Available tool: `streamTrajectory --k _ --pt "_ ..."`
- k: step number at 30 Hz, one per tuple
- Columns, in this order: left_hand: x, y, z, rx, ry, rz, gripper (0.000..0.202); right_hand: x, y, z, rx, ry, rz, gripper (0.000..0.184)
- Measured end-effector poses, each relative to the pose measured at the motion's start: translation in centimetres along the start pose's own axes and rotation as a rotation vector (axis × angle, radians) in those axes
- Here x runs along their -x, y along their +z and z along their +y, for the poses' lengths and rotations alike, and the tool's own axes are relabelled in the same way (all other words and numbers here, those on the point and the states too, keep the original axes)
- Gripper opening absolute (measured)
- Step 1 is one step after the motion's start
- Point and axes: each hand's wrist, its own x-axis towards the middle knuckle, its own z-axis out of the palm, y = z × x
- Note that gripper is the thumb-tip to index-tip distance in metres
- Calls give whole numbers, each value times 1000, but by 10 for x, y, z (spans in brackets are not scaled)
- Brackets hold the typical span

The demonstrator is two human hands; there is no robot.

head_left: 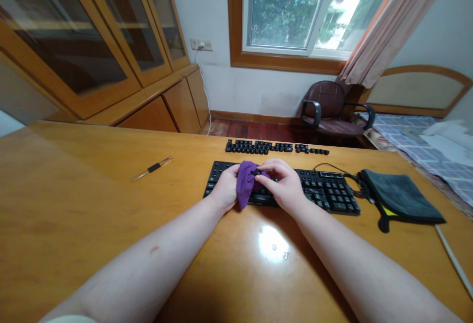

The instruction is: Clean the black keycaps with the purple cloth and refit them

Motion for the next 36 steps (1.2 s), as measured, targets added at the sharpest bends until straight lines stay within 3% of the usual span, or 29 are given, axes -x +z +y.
streamTrajectory --k 5,9,12,14,16,19,21,24,27,36 --pt "0 1 0 -34 -10 23 25 -2 -3 -4 -36 24 -23 12" --pt "1 0 -2 -74 83 54 30 -5 -11 -9 -20 18 118 12" --pt "2 -2 -2 -228 162 98 28 -13 -27 -13 87 71 177 17" --pt "4 -3 0 -436 246 89 21 -20 -42 -14 231 133 115 21" --pt "8 -4 2 -725 367 41 12 -26 -55 -14 416 192 -28 21" --pt "12 -6 4 -1168 530 -130 9 -31 -63 -7 622 239 -193 17" --pt "13 -7 3 -1350 578 -254 15 -30 -59 2 672 247 -286 16" --pt "14 -8 1 -1449 580 -336 17 -26 -48 15 713 263 -418 20" --pt "14 -8 -1 -1486 546 -345 17 -23 -41 23 777 258 -506 19" --pt "14 -6 0 -1519 437 -310 15 -25 -45 24 868 274 -553 19"
